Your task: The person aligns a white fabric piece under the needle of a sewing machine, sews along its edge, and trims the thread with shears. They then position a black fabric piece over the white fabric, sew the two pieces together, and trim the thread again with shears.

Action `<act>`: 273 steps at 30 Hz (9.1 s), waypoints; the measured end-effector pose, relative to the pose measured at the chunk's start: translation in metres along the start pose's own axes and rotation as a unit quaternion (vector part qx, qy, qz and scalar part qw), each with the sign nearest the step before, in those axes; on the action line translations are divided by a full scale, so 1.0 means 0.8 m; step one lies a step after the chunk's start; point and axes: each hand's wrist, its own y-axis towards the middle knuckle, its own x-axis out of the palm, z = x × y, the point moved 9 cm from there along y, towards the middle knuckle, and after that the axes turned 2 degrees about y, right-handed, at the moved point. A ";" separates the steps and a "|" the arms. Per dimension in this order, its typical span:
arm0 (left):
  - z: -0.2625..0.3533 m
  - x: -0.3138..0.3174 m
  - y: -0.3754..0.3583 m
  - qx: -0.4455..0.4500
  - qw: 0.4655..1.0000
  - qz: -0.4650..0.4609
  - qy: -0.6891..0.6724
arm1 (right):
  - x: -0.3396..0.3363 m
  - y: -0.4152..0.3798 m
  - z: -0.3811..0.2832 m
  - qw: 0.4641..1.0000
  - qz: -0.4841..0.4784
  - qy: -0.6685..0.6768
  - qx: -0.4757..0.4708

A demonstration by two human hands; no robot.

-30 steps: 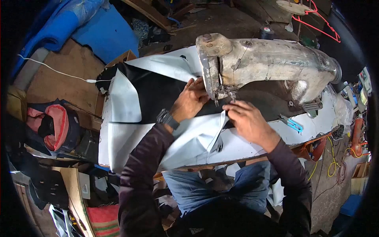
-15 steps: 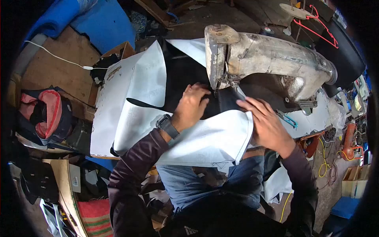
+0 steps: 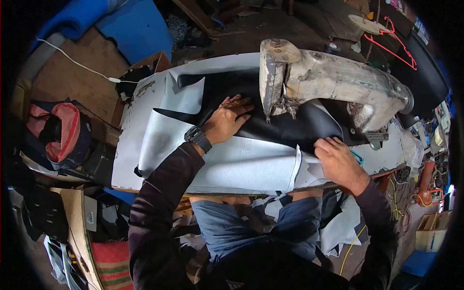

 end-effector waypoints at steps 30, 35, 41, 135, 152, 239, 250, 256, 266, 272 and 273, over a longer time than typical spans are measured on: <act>0.095 -0.011 -0.048 0.083 0.994 0.058 -0.038 | 0.071 0.143 0.042 0.929 0.106 0.272 0.230; 0.096 -0.009 -0.043 0.045 0.995 0.060 -0.061 | 0.088 0.147 0.050 0.918 0.106 0.277 0.264; 0.108 -0.011 -0.042 0.038 0.994 0.097 -0.042 | 0.079 0.143 0.039 0.927 0.151 0.277 0.202; 0.127 -0.035 -0.069 0.106 0.991 0.045 0.064 | 0.035 0.091 -0.057 0.965 0.199 0.105 -0.137; 0.147 -0.056 -0.089 0.110 0.990 -0.076 -0.037 | 0.037 0.077 -0.068 0.990 0.044 0.112 -0.075; 0.177 -0.005 -0.036 0.028 0.994 -0.023 0.107 | -0.307 -0.132 0.378 0.866 0.252 -0.156 0.404; 0.175 -0.010 -0.044 -0.007 0.998 0.021 0.057 | -0.201 -0.230 0.613 0.837 0.320 0.197 0.398; 0.174 -0.007 -0.050 -0.021 0.996 0.056 0.060 | -0.170 -0.301 0.598 0.766 0.429 0.262 0.400; 0.177 -0.008 -0.050 -0.029 0.995 0.059 0.077 | -0.182 -0.260 0.521 0.825 0.480 0.077 0.290; 0.157 -0.016 -0.050 -0.049 0.983 0.097 0.148 | -0.115 -0.319 0.456 0.726 0.454 0.229 0.462; 0.145 -0.022 -0.047 -0.065 0.976 0.086 0.191 | -0.124 -0.321 0.451 0.812 0.479 0.069 0.327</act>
